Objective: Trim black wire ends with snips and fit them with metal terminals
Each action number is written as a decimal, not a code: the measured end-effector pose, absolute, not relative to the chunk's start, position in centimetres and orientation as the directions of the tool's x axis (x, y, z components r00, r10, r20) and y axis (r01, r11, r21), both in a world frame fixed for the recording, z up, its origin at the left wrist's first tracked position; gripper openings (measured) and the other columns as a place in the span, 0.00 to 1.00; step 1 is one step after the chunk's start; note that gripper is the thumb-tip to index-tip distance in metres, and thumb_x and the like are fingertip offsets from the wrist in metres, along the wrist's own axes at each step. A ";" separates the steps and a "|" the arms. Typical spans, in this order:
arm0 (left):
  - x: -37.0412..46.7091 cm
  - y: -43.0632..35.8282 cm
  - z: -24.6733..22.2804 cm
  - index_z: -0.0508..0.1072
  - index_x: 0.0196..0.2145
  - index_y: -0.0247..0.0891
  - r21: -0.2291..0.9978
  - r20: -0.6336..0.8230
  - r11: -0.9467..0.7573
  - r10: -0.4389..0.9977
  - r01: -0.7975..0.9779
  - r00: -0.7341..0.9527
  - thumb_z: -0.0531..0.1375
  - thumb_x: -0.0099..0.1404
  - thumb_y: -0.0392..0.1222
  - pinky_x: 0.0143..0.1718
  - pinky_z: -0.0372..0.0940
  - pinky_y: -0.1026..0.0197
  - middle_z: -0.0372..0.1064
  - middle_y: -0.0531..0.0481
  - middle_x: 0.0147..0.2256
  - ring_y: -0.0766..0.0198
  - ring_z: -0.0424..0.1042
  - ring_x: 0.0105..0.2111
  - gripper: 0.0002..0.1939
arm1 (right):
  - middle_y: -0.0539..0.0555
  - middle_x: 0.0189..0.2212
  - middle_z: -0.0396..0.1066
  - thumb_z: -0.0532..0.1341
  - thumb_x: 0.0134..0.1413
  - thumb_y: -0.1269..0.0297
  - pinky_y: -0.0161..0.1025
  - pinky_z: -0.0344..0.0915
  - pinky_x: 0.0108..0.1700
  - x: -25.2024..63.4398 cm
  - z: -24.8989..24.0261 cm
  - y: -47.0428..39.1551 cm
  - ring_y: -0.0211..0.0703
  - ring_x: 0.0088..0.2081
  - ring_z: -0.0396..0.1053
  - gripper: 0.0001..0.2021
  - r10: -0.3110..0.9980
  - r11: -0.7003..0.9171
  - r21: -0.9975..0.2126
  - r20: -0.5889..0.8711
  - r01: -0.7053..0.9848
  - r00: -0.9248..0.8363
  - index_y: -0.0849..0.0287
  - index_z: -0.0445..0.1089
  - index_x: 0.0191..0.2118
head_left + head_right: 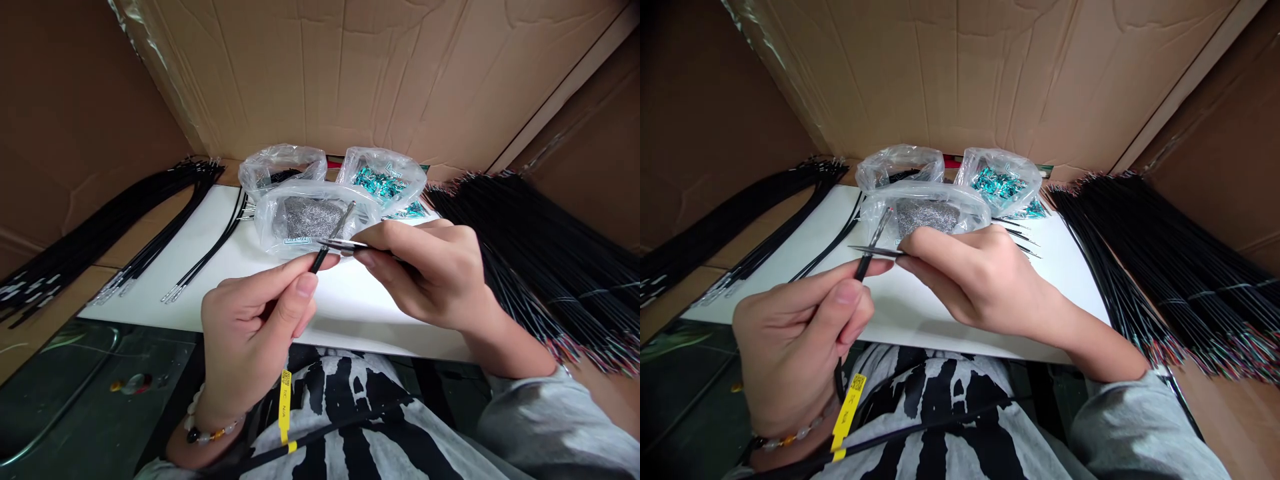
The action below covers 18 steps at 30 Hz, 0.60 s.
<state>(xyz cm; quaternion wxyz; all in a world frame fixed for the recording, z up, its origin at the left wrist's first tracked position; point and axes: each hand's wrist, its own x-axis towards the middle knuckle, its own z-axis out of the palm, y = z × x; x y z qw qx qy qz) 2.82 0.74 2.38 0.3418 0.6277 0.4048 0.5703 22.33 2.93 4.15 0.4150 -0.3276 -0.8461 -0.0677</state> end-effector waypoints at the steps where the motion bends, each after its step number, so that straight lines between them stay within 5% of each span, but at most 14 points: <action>1: 2.9 0.7 2.4 0.86 0.39 0.43 0.890 0.440 -0.438 0.898 0.126 0.015 0.61 0.70 0.32 0.20 0.47 0.62 0.52 0.60 0.16 0.71 0.51 0.16 0.13 | 0.45 0.19 0.56 0.57 0.73 0.62 0.34 0.52 0.22 22.3 4.1 2.9 0.32 0.19 0.53 0.10 0.511 0.769 -0.162 0.738 0.619 -0.441 0.56 0.70 0.37; 14: 2.5 1.0 2.0 0.84 0.36 0.42 0.919 0.386 -0.391 0.919 0.055 0.082 0.59 0.73 0.37 0.18 0.45 0.62 0.51 0.58 0.15 0.70 0.50 0.16 0.13 | 0.45 0.17 0.60 0.58 0.72 0.64 0.34 0.54 0.21 22.9 4.2 4.1 0.32 0.18 0.55 0.10 0.410 0.869 -0.171 0.776 0.465 -0.480 0.56 0.73 0.37; 18: 2.4 1.0 1.9 0.85 0.40 0.44 0.919 0.388 -0.391 0.920 0.046 0.054 0.59 0.73 0.35 0.18 0.45 0.61 0.51 0.59 0.16 0.70 0.50 0.16 0.14 | 0.46 0.18 0.63 0.56 0.72 0.66 0.35 0.54 0.22 22.4 3.9 3.8 0.33 0.18 0.57 0.10 0.408 0.825 -0.129 0.809 0.550 -0.423 0.57 0.72 0.37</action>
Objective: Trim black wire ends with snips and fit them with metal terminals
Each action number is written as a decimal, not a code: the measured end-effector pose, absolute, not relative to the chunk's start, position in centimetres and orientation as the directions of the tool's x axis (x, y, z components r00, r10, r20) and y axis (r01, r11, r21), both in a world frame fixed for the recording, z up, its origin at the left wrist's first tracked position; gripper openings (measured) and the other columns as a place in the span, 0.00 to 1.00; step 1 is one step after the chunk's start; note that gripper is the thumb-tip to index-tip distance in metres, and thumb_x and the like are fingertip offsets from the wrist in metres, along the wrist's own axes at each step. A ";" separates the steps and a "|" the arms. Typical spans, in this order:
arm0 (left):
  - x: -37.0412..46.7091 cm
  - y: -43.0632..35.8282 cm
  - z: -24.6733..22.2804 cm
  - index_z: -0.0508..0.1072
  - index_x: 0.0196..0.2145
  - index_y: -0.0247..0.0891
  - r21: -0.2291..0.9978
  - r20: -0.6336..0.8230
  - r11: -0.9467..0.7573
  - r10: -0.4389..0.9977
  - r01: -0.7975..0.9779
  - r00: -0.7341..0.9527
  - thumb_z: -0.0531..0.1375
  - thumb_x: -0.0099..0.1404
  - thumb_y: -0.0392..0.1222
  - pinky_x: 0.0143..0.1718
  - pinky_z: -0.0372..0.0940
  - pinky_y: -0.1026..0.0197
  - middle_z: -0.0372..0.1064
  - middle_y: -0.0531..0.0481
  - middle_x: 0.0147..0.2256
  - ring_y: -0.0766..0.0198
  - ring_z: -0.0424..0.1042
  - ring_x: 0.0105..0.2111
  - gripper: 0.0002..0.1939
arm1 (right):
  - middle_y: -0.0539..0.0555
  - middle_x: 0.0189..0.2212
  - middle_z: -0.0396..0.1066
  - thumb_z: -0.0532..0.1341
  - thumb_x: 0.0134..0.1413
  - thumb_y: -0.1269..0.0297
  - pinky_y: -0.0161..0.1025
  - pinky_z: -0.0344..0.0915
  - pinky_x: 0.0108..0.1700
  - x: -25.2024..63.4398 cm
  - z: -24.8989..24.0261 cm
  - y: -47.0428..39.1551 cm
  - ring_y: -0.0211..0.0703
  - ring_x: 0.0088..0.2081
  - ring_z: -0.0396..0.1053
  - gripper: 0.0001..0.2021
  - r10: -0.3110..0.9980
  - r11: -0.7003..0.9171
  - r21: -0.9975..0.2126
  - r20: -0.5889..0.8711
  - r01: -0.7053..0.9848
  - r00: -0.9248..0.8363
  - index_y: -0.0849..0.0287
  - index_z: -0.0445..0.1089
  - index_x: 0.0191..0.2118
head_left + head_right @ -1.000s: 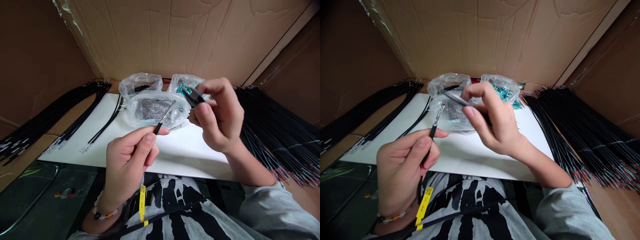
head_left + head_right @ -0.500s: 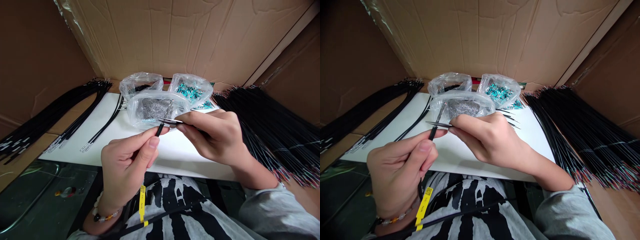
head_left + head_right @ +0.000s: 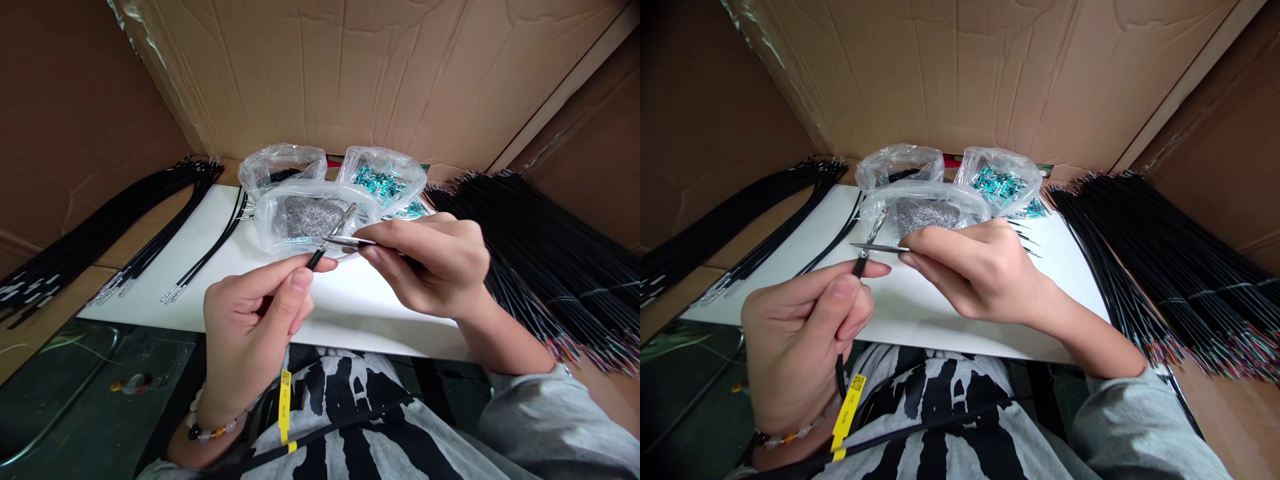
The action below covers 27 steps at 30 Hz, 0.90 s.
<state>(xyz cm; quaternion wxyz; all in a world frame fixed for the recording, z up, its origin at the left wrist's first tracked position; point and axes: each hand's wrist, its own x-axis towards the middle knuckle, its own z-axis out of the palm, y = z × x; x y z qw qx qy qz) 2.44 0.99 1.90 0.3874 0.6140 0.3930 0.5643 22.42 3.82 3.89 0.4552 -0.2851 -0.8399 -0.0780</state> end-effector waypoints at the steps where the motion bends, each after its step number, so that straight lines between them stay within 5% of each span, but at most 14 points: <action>1: 2.5 1.0 1.9 0.85 0.40 0.45 0.917 0.393 -0.395 0.918 0.044 0.046 0.59 0.73 0.34 0.18 0.45 0.62 0.50 0.59 0.16 0.71 0.50 0.16 0.14 | 0.46 0.19 0.63 0.56 0.72 0.66 0.36 0.53 0.22 22.3 3.8 3.8 0.33 0.19 0.57 0.10 0.405 0.817 -0.111 0.809 0.565 -0.426 0.58 0.72 0.37; 8: 2.6 0.9 1.9 0.86 0.41 0.48 0.917 0.396 -0.397 0.917 0.027 0.047 0.60 0.74 0.35 0.20 0.48 0.63 0.51 0.59 0.16 0.72 0.52 0.17 0.14 | 0.45 0.18 0.60 0.58 0.71 0.64 0.35 0.54 0.22 22.5 3.6 3.9 0.33 0.19 0.57 0.09 0.436 0.797 -0.101 0.778 0.595 -0.453 0.56 0.71 0.36; 13: 1.8 1.4 1.5 0.84 0.38 0.43 0.934 0.357 -0.346 0.916 -0.093 0.182 0.60 0.75 0.42 0.18 0.46 0.64 0.50 0.59 0.16 0.72 0.51 0.16 0.12 | 0.45 0.17 0.63 0.58 0.71 0.65 0.34 0.56 0.21 23.0 3.9 4.2 0.33 0.18 0.60 0.09 0.388 0.898 -0.186 0.764 0.399 -0.516 0.57 0.73 0.37; 27: 1.0 1.9 2.1 0.83 0.36 0.44 0.898 0.111 0.138 0.849 -0.418 0.517 0.60 0.75 0.48 0.15 0.42 0.73 0.45 0.62 0.15 0.78 0.40 0.14 0.13 | 0.45 0.19 0.66 0.54 0.73 0.68 0.34 0.59 0.22 21.8 3.3 4.1 0.33 0.20 0.65 0.12 0.309 0.842 -0.027 0.844 0.540 -0.439 0.59 0.72 0.37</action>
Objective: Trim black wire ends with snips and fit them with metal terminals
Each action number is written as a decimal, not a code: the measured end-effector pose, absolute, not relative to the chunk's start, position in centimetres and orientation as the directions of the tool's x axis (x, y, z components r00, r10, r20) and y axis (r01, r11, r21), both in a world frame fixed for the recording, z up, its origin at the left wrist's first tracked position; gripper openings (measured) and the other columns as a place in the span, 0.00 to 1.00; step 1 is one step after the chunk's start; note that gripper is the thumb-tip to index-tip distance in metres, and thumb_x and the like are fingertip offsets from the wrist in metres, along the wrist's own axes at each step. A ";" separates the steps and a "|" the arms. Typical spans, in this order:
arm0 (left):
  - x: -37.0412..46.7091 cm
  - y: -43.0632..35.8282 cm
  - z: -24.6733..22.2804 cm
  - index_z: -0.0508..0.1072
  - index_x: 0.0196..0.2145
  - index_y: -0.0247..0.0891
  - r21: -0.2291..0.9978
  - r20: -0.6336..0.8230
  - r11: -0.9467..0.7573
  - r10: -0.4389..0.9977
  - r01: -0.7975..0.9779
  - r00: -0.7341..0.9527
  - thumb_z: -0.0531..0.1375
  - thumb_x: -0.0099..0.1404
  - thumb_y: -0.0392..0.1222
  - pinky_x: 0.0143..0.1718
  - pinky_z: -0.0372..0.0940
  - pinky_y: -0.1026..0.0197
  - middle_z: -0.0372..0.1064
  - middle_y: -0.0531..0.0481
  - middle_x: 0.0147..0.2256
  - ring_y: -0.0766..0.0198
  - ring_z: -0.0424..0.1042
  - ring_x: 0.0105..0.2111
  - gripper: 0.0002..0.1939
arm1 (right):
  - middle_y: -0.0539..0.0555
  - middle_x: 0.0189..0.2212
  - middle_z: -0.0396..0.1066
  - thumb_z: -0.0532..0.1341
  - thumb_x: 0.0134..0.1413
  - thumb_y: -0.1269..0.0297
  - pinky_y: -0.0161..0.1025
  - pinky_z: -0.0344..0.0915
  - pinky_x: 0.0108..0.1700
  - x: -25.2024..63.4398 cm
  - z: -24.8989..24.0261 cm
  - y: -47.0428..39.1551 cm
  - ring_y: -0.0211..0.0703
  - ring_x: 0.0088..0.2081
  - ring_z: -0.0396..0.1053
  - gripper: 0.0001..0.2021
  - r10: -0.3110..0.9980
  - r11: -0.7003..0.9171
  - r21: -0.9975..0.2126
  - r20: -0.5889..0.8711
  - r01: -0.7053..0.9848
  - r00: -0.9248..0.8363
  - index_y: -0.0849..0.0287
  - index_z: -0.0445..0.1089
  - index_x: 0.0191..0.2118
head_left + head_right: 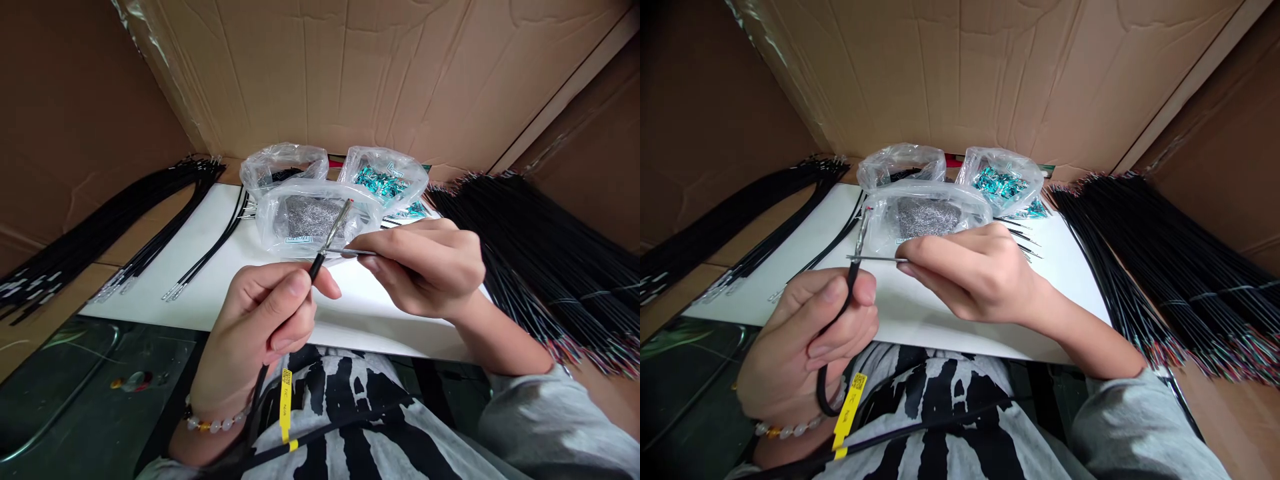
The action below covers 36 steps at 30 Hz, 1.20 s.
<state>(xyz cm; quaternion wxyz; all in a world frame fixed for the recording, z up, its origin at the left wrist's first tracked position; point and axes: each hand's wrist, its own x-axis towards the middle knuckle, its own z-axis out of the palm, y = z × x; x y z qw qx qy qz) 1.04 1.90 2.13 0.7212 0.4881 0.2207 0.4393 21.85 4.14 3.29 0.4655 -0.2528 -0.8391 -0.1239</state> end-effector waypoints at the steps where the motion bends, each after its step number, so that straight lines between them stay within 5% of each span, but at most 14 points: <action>1: 1.0 1.9 2.1 0.83 0.36 0.44 0.893 0.102 0.152 0.848 -0.423 0.521 0.60 0.75 0.48 0.15 0.42 0.73 0.45 0.62 0.15 0.78 0.41 0.14 0.13 | 0.45 0.19 0.66 0.54 0.73 0.68 0.35 0.58 0.22 21.9 3.3 4.2 0.33 0.19 0.64 0.12 0.320 0.840 -0.034 0.838 0.542 -0.443 0.59 0.72 0.38; 10: 1.5 2.3 1.9 0.82 0.33 0.39 0.777 0.034 0.355 0.800 -0.519 0.598 0.62 0.74 0.45 0.14 0.40 0.72 0.43 0.63 0.14 0.79 0.37 0.13 0.14 | 0.46 0.17 0.65 0.55 0.74 0.64 0.34 0.58 0.21 22.9 3.7 4.6 0.33 0.18 0.62 0.13 0.315 0.896 -0.097 0.827 0.433 -0.466 0.59 0.73 0.37; 21: 1.6 3.1 1.7 0.82 0.33 0.35 0.598 0.054 0.563 0.682 -0.571 0.729 0.61 0.74 0.39 0.12 0.39 0.74 0.43 0.64 0.14 0.81 0.34 0.11 0.12 | 0.46 0.19 0.69 0.54 0.74 0.66 0.32 0.59 0.23 22.0 2.2 5.9 0.32 0.19 0.64 0.13 0.256 0.850 0.010 0.865 0.526 -0.431 0.59 0.72 0.38; 28: 1.6 3.4 1.4 0.82 0.32 0.37 0.724 0.031 0.440 0.749 -0.531 0.662 0.59 0.75 0.40 0.13 0.39 0.72 0.43 0.64 0.14 0.79 0.34 0.12 0.16 | 0.45 0.18 0.65 0.54 0.74 0.62 0.30 0.58 0.23 22.7 2.4 6.4 0.31 0.19 0.59 0.14 0.260 0.918 -0.062 0.839 0.391 -0.478 0.60 0.73 0.37; 36: 1.8 2.8 0.7 0.84 0.36 0.44 0.943 0.104 0.023 0.927 -0.331 0.360 0.62 0.74 0.47 0.18 0.43 0.69 0.48 0.61 0.15 0.76 0.46 0.15 0.12 | 0.45 0.20 0.63 0.56 0.72 0.68 0.32 0.52 0.23 22.2 2.7 5.7 0.31 0.19 0.56 0.11 0.309 0.838 -0.016 0.837 0.545 -0.451 0.62 0.72 0.37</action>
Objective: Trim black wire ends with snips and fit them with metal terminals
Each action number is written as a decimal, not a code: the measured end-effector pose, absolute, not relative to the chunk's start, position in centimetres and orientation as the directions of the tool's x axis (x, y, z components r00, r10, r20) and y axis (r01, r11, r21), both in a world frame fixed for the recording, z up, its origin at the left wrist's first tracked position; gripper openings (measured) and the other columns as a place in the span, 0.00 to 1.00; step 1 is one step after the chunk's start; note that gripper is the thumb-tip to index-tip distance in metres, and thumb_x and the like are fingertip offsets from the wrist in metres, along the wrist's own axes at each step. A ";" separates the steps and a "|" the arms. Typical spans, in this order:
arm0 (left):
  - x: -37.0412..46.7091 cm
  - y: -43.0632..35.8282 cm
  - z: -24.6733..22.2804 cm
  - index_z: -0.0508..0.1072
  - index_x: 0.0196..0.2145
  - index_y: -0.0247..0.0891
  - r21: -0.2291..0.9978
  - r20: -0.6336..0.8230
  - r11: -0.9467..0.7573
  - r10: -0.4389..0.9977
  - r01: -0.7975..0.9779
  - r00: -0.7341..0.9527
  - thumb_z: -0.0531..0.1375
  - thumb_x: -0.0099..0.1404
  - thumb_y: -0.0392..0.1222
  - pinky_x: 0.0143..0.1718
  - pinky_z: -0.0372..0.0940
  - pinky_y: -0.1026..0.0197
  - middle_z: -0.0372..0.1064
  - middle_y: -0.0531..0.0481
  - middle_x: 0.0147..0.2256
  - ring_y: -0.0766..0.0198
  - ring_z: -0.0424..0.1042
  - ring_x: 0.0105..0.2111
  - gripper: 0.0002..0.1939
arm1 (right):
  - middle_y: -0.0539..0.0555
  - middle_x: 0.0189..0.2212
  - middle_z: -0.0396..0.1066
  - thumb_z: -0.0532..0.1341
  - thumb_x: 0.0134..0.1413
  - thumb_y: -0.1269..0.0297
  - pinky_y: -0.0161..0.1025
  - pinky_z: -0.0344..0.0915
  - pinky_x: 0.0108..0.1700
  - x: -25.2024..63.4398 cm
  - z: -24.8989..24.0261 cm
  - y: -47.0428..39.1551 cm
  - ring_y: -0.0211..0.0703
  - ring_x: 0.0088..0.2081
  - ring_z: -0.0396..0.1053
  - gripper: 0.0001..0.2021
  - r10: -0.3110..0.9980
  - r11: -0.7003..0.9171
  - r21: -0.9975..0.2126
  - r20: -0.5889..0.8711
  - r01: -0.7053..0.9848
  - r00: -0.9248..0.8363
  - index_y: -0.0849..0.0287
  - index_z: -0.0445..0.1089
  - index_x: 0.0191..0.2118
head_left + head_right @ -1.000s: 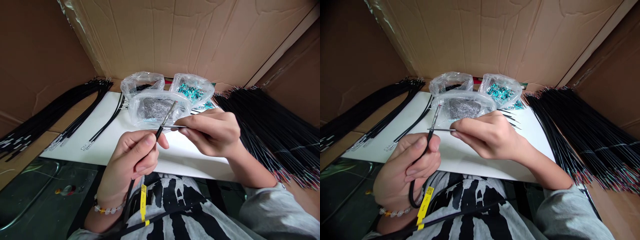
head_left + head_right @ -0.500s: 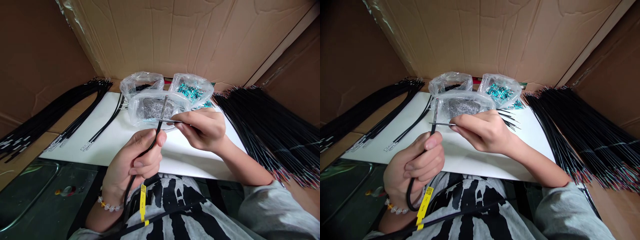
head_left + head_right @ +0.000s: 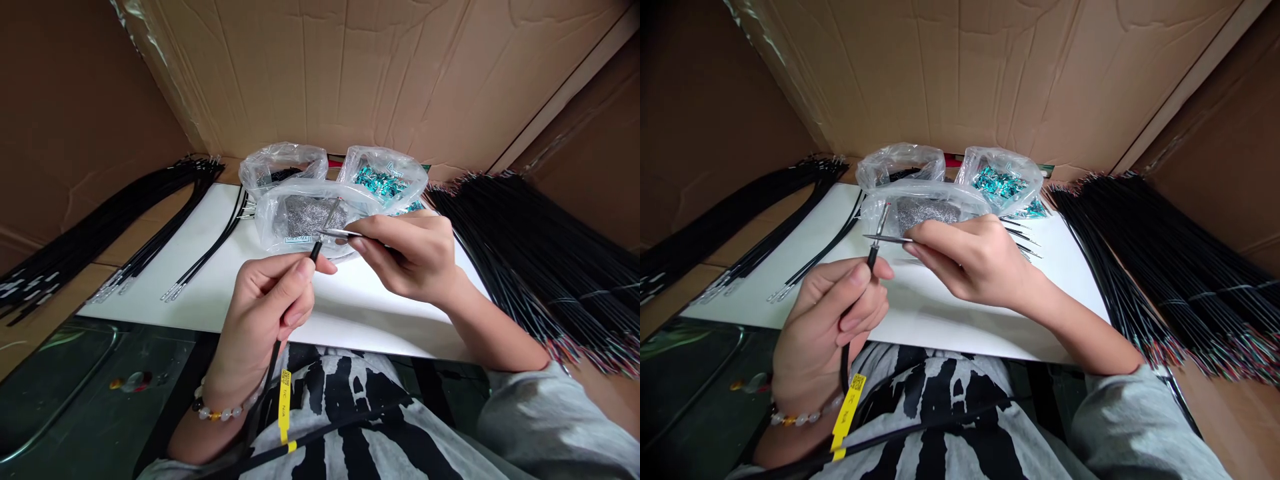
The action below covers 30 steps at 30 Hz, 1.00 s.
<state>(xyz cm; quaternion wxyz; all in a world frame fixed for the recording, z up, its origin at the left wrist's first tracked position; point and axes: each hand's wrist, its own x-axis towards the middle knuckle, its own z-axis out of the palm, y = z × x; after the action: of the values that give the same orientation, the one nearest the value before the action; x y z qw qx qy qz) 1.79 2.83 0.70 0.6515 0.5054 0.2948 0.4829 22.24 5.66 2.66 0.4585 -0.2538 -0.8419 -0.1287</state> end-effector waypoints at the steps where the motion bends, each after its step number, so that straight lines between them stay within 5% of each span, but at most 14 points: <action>1: 1.8 2.7 0.7 0.84 0.37 0.44 0.951 0.124 -0.016 0.935 -0.309 0.332 0.61 0.74 0.46 0.18 0.44 0.69 0.49 0.61 0.15 0.76 0.47 0.15 0.12 | 0.45 0.19 0.62 0.56 0.72 0.68 0.32 0.52 0.23 22.2 2.6 5.6 0.31 0.19 0.56 0.11 0.319 0.834 -0.018 0.831 0.552 -0.455 0.61 0.72 0.36; 8: 1.9 2.7 0.6 0.85 0.40 0.41 0.975 0.170 -0.131 0.961 -0.181 0.219 0.62 0.73 0.44 0.17 0.44 0.68 0.50 0.60 0.16 0.74 0.49 0.15 0.11 | 0.43 0.18 0.55 0.57 0.71 0.64 0.32 0.50 0.23 22.4 2.5 5.3 0.31 0.18 0.52 0.13 0.444 0.796 -0.088 0.758 0.599 -0.478 0.58 0.69 0.32; 14: 2.0 3.0 0.0 0.85 0.40 0.39 0.979 0.172 -0.153 0.974 -0.133 0.145 0.63 0.70 0.43 0.14 0.44 0.68 0.51 0.58 0.16 0.73 0.49 0.16 0.10 | 0.43 0.18 0.59 0.57 0.72 0.65 0.31 0.50 0.23 22.7 3.3 5.3 0.30 0.18 0.53 0.11 0.359 0.878 -0.092 0.776 0.470 -0.519 0.59 0.71 0.35; 22: 2.7 2.6 -0.1 0.87 0.41 0.44 0.964 0.240 -0.226 0.967 -0.142 0.090 0.64 0.70 0.38 0.15 0.47 0.70 0.55 0.59 0.16 0.74 0.52 0.16 0.09 | 0.44 0.18 0.57 0.57 0.71 0.66 0.32 0.49 0.23 21.9 2.1 5.4 0.31 0.19 0.53 0.13 0.399 0.799 -0.062 0.799 0.598 -0.450 0.59 0.69 0.32; 30: 3.2 2.3 0.0 0.85 0.36 0.39 0.937 0.348 -0.347 0.934 0.031 -0.077 0.66 0.66 0.35 0.17 0.50 0.67 0.60 0.59 0.16 0.74 0.55 0.17 0.06 | 0.44 0.18 0.58 0.57 0.72 0.64 0.32 0.50 0.23 21.9 2.2 5.4 0.31 0.19 0.55 0.12 0.394 0.857 -0.089 0.750 0.508 -0.532 0.59 0.70 0.34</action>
<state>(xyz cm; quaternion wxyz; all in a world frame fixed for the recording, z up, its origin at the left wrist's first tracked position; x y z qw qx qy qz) 3.18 2.33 -0.05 0.3787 0.5641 0.4279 0.5960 21.90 5.37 2.21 0.4090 -0.2583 -0.8724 -0.0700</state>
